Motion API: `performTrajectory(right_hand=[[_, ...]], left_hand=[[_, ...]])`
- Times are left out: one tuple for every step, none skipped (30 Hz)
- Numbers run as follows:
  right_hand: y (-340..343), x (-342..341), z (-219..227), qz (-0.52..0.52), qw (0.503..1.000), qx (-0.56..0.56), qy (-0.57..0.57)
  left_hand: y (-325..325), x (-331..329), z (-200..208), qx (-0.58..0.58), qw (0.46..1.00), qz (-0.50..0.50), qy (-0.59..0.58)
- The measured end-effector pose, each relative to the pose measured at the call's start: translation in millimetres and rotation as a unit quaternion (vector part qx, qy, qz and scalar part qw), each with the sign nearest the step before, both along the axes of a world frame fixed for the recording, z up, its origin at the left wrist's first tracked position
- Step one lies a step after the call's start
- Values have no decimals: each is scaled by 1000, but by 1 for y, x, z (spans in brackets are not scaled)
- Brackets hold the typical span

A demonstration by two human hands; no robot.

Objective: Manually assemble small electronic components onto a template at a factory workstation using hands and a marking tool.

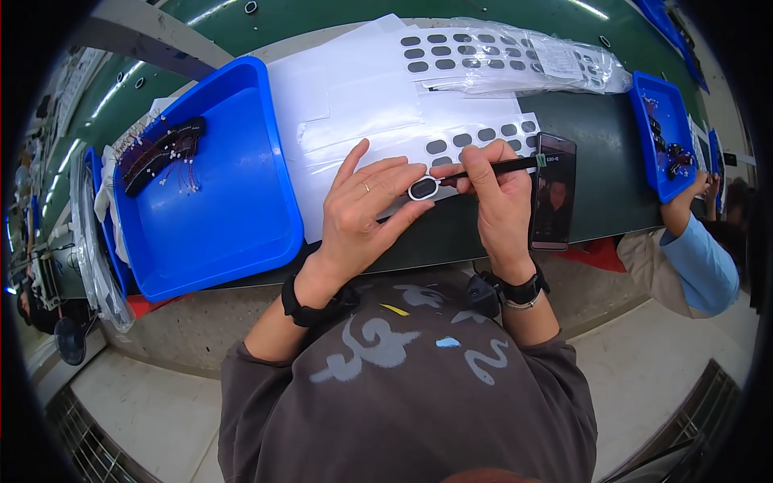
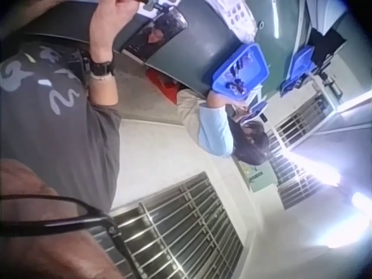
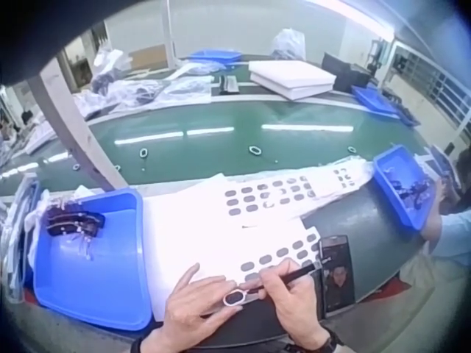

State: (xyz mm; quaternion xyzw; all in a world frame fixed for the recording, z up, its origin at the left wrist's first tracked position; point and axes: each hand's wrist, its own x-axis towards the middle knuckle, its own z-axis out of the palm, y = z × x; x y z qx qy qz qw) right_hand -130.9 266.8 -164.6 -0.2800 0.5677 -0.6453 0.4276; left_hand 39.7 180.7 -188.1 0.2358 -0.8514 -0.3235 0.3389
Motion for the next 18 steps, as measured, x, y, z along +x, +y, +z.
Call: performTrajectory(right_hand=[[0, 0, 0, 1, 1000, 0, 0], [0, 1, -1, 1, 1000, 0, 0], [1, 1, -1, 1, 1000, -1, 0], [1, 0, -1, 2, 1000, -1, 0], [1, 0, -1, 3, 1000, -1, 0], [1, -1, -1, 3, 1000, 1, 5], [1, -1, -1, 4, 1000, 3, 9], [1, -1, -2, 5, 1000, 5, 13], [1, -1, -2, 6, 1000, 5, 13], [1, -1, -3, 4, 1000, -1, 0], [1, -1, -4, 1, 1000, -8, -12], [2, -1, -6, -2, 1000, -14, -24], [2, -1, -8, -1, 1000, -14, -24], [3, -1, -11, -17, 999, -16, -24], [4, -1, -14, -33, 999, -19, -25], [4, -1, -16, -49, 998, -22, -27], [4, 0, -15, -49, 998, -22, -27], [5, 1, -12, -53, 998, -32, -31]], left_hand=[[0, 0, 0, 0, 1000, 1, 0], [0, 0, 1, 12, 1000, 1, 1], [1, 1, 1, 25, 1000, 1, 1], [1, 0, 1, 38, 999, 1, 1], [1, 0, 1, 37, 999, 2, 1], [1, 0, 1, 43, 999, 1, 2], [1, 0, 2, 49, 999, 0, 2], [1, 0, 1, 55, 999, -2, 3], [0, 0, 1, 54, 999, 0, 3], [0, 1, 1, 52, 999, -2, 1], [0, 0, 1, 49, 999, -6, 0], [-1, 0, 1, 47, 999, -9, -2], [-1, 0, 1, 47, 999, -8, -2], [-1, 0, 2, 40, 999, -10, -1], [-1, -1, 2, 34, 999, -11, -1], [-1, -1, 3, 27, 1000, -12, -1], [-1, 0, 2, 27, 1000, -11, -1], [-2, 0, 2, 29, 1000, -10, -2]])
